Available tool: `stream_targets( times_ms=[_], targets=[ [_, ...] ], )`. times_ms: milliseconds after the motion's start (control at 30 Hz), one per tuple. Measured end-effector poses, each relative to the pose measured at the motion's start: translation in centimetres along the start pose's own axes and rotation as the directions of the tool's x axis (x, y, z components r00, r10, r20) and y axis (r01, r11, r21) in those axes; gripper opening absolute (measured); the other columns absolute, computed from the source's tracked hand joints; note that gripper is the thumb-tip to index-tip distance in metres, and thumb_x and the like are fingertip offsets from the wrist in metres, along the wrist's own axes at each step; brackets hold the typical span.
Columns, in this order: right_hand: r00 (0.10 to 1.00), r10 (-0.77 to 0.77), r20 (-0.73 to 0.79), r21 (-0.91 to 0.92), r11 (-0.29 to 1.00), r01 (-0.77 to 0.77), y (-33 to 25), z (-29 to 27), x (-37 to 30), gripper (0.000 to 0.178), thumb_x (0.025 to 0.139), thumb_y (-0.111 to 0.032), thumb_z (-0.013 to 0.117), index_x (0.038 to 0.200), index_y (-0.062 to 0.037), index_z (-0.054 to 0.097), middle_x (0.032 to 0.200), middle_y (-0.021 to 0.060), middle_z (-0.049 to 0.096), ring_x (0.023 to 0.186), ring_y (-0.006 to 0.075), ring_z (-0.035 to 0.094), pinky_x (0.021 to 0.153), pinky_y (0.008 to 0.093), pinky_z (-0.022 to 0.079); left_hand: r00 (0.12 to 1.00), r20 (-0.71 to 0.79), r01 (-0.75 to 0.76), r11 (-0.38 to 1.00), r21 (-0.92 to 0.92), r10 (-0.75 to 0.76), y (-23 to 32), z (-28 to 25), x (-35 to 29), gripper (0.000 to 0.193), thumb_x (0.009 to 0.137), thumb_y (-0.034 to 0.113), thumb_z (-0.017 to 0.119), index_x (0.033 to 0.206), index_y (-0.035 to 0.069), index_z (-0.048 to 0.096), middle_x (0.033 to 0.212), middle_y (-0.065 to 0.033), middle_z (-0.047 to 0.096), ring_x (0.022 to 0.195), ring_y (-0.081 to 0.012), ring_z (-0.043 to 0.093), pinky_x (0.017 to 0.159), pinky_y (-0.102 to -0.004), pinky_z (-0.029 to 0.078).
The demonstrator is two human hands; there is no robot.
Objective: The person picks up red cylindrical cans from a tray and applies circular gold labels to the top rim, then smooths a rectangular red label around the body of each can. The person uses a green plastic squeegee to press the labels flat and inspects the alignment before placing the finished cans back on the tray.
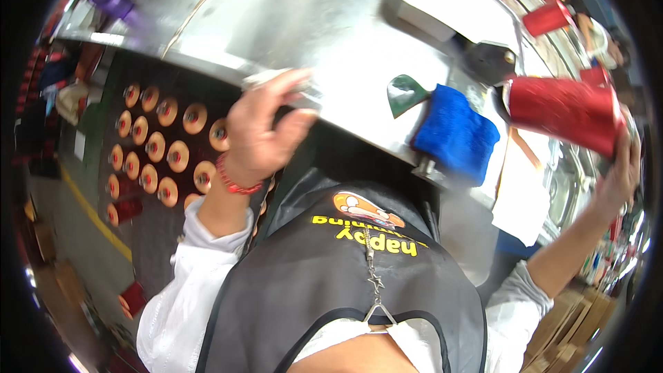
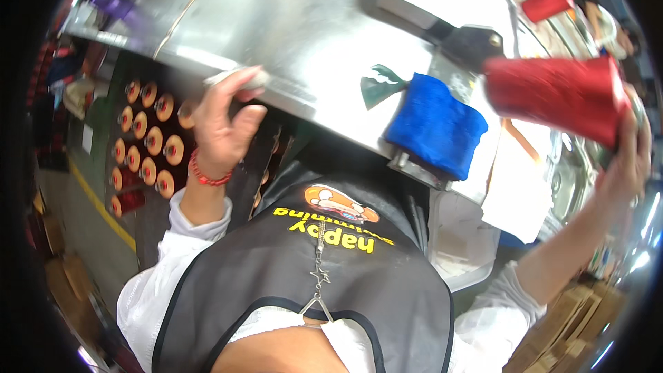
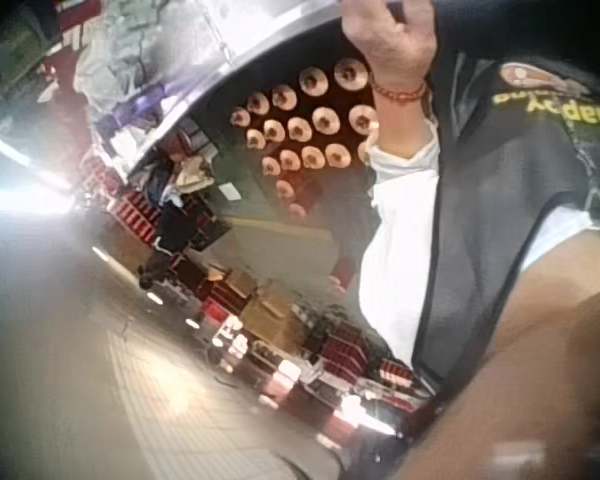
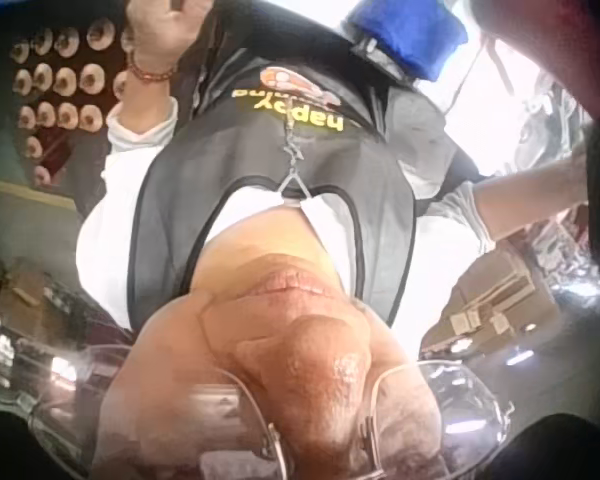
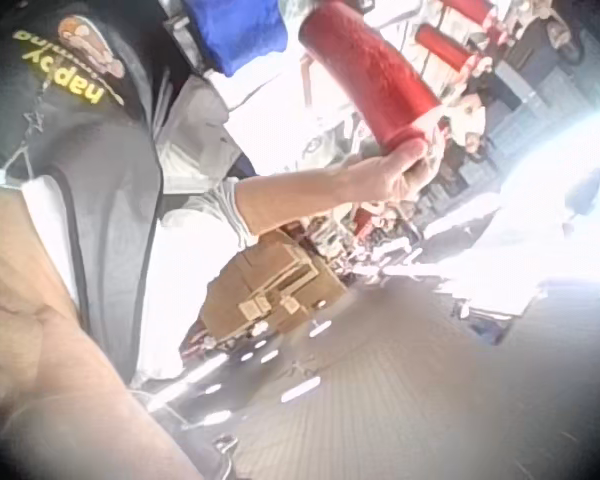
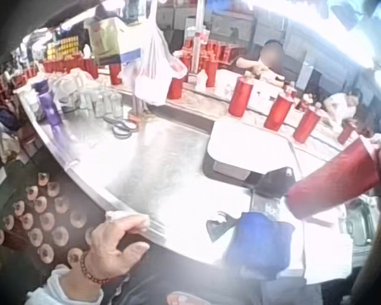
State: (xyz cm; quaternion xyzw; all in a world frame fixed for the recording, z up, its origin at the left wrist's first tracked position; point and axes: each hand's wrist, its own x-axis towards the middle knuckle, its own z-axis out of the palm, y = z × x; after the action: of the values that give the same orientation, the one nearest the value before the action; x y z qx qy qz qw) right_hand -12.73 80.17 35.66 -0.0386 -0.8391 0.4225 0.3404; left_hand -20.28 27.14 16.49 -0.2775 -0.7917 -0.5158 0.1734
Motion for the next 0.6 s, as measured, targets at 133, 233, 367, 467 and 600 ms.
stream_targets(
  times_ms=[133, 233, 367, 467, 600],
  targets=[
    [0.964, -0.170, 0.205, 0.339, 0.936, 0.093, -4.3, 14.1, -2.6, 0.030, 0.096, -0.012, 0.068, 0.122, 0.0018, 0.066, 0.113, 0.0110, 0.071, 0.103, 0.0184, 0.068, 0.090, 0.0302, 0.054, 0.904, 0.054, -0.398, 0.883, -0.251, 0.423, 2.7, 8.5, 8.4, 0.102, 0.084, 0.049, 0.079, 0.154, -0.004, 0.026, 0.142, -0.0249, 0.050, 0.132, -0.0336, 0.052, 0.111, -0.0435, 0.040],
    [0.881, -0.374, 0.289, 0.374, 0.892, 0.256, -6.1, 22.9, -3.0, 0.026, 0.093, -0.013, 0.071, 0.116, 0.0000, 0.067, 0.101, 0.0051, 0.068, 0.089, 0.0124, 0.064, 0.081, 0.0261, 0.051, 0.940, -0.020, -0.341, 0.934, -0.104, 0.341, 2.5, 10.2, 8.9, 0.122, 0.070, 0.049, 0.089, 0.154, -0.004, 0.018, 0.152, -0.0272, 0.038, 0.133, -0.0414, 0.047, 0.110, -0.0463, 0.041],
    [0.877, -0.339, 0.342, 0.352, 0.911, 0.215, -6.6, 27.2, -4.4, 0.025, 0.089, -0.016, 0.077, 0.108, -0.0009, 0.067, 0.094, 0.0038, 0.066, 0.084, 0.0101, 0.059, 0.077, 0.0257, 0.049, 0.945, -0.215, -0.232, 0.969, 0.082, 0.245, -0.7, 9.2, 8.1, 0.111, 0.072, 0.035, 0.091, 0.152, -0.003, 0.023, 0.138, -0.0242, 0.048, 0.118, -0.0338, 0.059, 0.099, -0.0407, 0.050],
    [0.629, -0.485, 0.608, 0.141, 0.845, 0.515, -1.5, 25.6, -4.8, 0.020, 0.088, -0.010, 0.072, 0.107, -0.0051, 0.069, 0.098, 0.0095, 0.068, 0.090, 0.0244, 0.067, 0.080, 0.0346, 0.053, 0.934, -0.353, -0.121, 0.975, -0.188, 0.047, -2.1, 7.7, 6.5, 0.102, 0.078, 0.036, 0.086, 0.150, -0.002, 0.025, 0.135, -0.0181, 0.049, 0.116, -0.0275, 0.057, 0.099, -0.0388, 0.049],
    [0.080, 0.114, 0.990, -0.138, 0.723, 0.677, -0.6, 26.1, -8.4, 0.020, 0.090, -0.014, 0.061, 0.107, -0.0097, 0.070, 0.102, 0.0104, 0.067, 0.099, 0.0308, 0.066, 0.082, 0.0398, 0.056, 0.877, -0.475, -0.141, 0.983, -0.120, 0.068, -3.3, 6.3, 6.0, 0.096, 0.082, 0.041, 0.079, 0.150, -0.003, 0.026, 0.139, -0.0152, 0.042, 0.121, -0.0241, 0.049, 0.105, -0.0378, 0.042]
  ],
)
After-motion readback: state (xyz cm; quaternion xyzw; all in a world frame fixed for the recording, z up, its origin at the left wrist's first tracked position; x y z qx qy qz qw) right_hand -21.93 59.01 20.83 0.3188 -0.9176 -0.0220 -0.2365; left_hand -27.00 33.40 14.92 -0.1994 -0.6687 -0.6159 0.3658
